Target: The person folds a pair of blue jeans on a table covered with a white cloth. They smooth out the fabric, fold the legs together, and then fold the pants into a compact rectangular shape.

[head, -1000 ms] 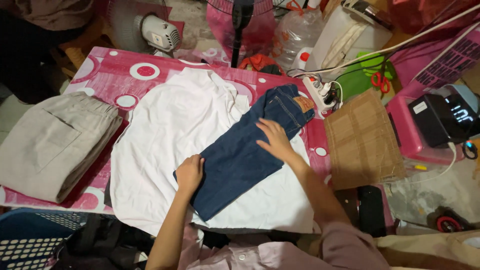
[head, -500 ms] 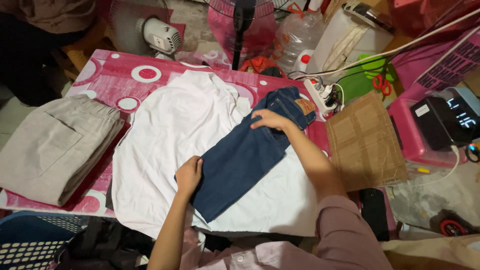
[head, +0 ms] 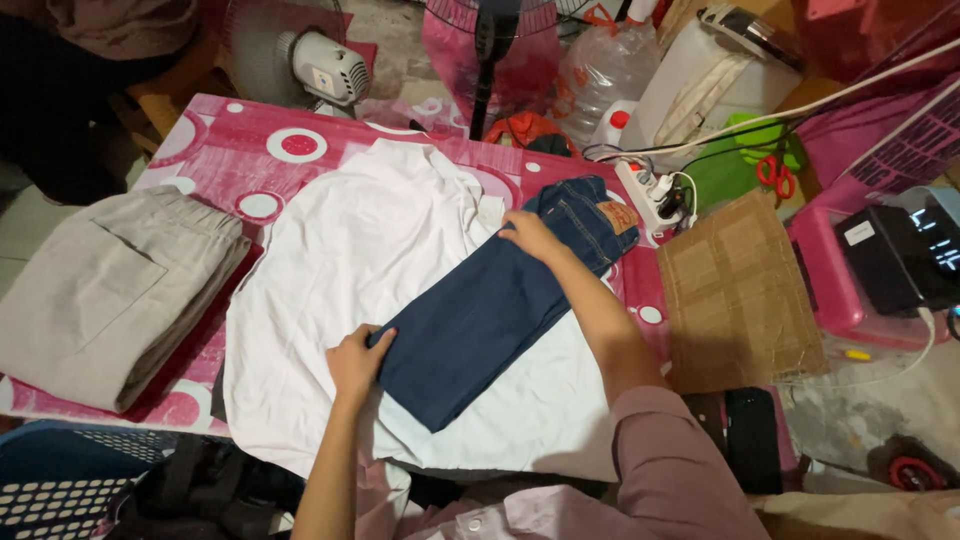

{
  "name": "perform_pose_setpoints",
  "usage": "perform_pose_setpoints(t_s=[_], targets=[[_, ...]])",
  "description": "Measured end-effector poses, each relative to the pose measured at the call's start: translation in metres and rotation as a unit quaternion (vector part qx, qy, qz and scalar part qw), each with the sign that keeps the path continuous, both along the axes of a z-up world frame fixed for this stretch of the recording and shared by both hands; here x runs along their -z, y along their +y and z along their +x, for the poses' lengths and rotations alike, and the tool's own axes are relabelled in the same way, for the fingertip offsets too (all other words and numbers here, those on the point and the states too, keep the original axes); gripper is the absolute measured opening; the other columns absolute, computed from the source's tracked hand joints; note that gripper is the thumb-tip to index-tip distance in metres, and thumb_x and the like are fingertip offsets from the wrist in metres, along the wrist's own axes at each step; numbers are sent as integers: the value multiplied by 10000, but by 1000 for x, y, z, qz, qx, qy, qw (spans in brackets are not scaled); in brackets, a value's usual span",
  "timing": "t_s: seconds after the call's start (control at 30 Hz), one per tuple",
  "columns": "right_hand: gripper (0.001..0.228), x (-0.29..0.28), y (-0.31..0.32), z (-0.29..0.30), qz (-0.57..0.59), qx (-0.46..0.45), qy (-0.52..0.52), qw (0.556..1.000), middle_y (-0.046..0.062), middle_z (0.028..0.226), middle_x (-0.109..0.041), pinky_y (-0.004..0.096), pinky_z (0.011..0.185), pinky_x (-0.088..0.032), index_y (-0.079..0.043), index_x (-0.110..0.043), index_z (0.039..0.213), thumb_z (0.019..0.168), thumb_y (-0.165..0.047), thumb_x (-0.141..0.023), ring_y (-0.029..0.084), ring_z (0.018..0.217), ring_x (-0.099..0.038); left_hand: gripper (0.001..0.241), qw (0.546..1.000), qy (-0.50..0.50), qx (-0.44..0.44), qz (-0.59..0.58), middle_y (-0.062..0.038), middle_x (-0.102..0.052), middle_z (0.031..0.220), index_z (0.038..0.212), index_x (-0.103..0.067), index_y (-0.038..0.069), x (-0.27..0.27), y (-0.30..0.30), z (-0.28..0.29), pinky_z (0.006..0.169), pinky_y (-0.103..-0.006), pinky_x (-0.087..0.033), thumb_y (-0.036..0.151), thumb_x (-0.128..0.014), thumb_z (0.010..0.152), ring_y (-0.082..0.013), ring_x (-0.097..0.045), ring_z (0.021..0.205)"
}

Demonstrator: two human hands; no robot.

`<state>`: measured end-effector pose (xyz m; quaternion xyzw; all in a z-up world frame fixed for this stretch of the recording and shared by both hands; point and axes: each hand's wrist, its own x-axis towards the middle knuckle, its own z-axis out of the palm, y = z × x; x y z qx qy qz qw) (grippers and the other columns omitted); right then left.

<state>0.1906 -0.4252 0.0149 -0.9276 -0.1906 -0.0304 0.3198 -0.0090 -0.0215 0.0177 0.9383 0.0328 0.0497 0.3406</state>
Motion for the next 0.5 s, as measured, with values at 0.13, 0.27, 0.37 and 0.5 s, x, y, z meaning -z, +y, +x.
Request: perform_pose_setpoints(t_s=[0.13, 0.27, 0.37, 0.5], targets=[[277, -33, -5, -10, -63, 62, -62, 994, 225, 1024, -691, 481, 854, -535, -61, -678, 1080, 901, -256, -761, 431, 1011, -667, 398, 997, 69, -6, -24, -96, -790, 889, 999, -798, 180, -15, -8, 2, 945, -421, -380, 534, -648, 894, -259, -720, 866], [287, -28, -3, -10, -73, 79, -66, 992, 223, 1081, -679, 496, 846, -535, -75, -678, 1094, 899, -275, -742, 443, 1018, -652, 405, 999, 36, -10, 8, -98, -777, 917, 1006, -806, 175, 11, -11, 9, 911, -456, -357, 532, -652, 893, -264, -700, 916], [317, -22, -8, -1, -87, 76, -68, 991, 237, 1100, -667, 511, 826, -526, -77, -669, 1115, 898, -294, -746, 458, 1008, -644, 432, 999, -10, -13, 48, -90, -775, 943, 979, -809, 149, 20, -12, 8, 890, -455, -367, 545, -653, 907, -263, -693, 941], [302, -20, -18, 10, -89, 45, -58, 993, 200, 1088, -704, 492, 872, -546, -102, -682, 1096, 915, -336, -743, 421, 1037, -677, 470, 998, -21, -21, 48, -43, -741, 958, 900, -820, 126, 11, -14, 5, 867, -456, -378, 569, -670, 863, -261, -644, 968]])
